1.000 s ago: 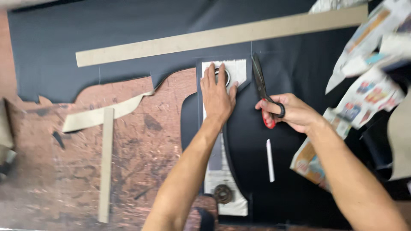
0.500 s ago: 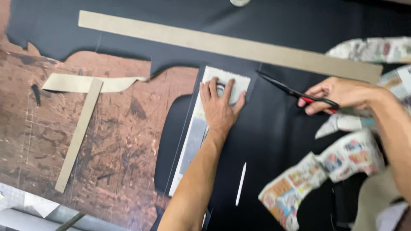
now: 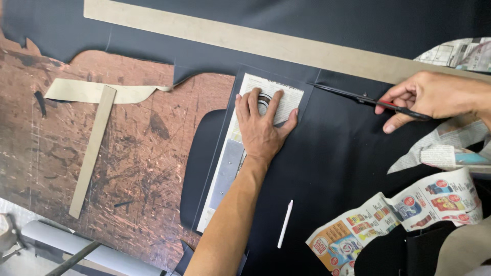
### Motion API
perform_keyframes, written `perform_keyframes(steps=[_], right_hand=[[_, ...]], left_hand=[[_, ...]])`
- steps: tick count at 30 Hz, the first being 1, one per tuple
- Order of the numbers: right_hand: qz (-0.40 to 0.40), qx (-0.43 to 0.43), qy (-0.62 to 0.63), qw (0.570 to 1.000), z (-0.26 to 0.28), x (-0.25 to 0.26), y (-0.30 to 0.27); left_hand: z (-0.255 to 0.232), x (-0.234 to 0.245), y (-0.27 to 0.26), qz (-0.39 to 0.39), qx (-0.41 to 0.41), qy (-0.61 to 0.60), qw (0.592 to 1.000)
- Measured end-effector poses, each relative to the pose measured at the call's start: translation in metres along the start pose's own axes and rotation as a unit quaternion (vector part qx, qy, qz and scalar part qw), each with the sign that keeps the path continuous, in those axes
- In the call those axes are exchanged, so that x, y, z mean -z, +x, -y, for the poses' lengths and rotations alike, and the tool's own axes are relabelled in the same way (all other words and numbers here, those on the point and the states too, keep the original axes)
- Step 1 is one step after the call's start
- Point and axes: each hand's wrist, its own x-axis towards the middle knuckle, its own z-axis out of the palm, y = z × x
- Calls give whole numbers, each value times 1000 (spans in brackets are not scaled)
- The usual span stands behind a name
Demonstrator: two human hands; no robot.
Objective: The person uses a ruler and a white marking tool to draw straight lines on a large black leather sheet. They then use shears to cut along the marked lines, following a paper template placed on the leather. The person repeatedly repositions the ruler and template to mark and cut additional sections of the leather.
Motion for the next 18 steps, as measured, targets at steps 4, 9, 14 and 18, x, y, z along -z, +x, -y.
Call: perform_keyframes(steps=[4, 9, 14, 18], right_hand=[[12, -16, 6, 1000, 5, 0, -6], [14, -25, -37, 999, 20, 4, -9], [-10, 14, -28, 999, 41, -4, -5], [-4, 19, 8, 1000, 43, -5, -4]], left_hand=[[0, 0, -1, 4, 0, 7, 1000], [0, 0, 1, 1, 2, 8, 1000], [-2, 3, 0, 7, 10, 4, 1000], [-2, 2, 0, 6, 4, 4, 1000]])
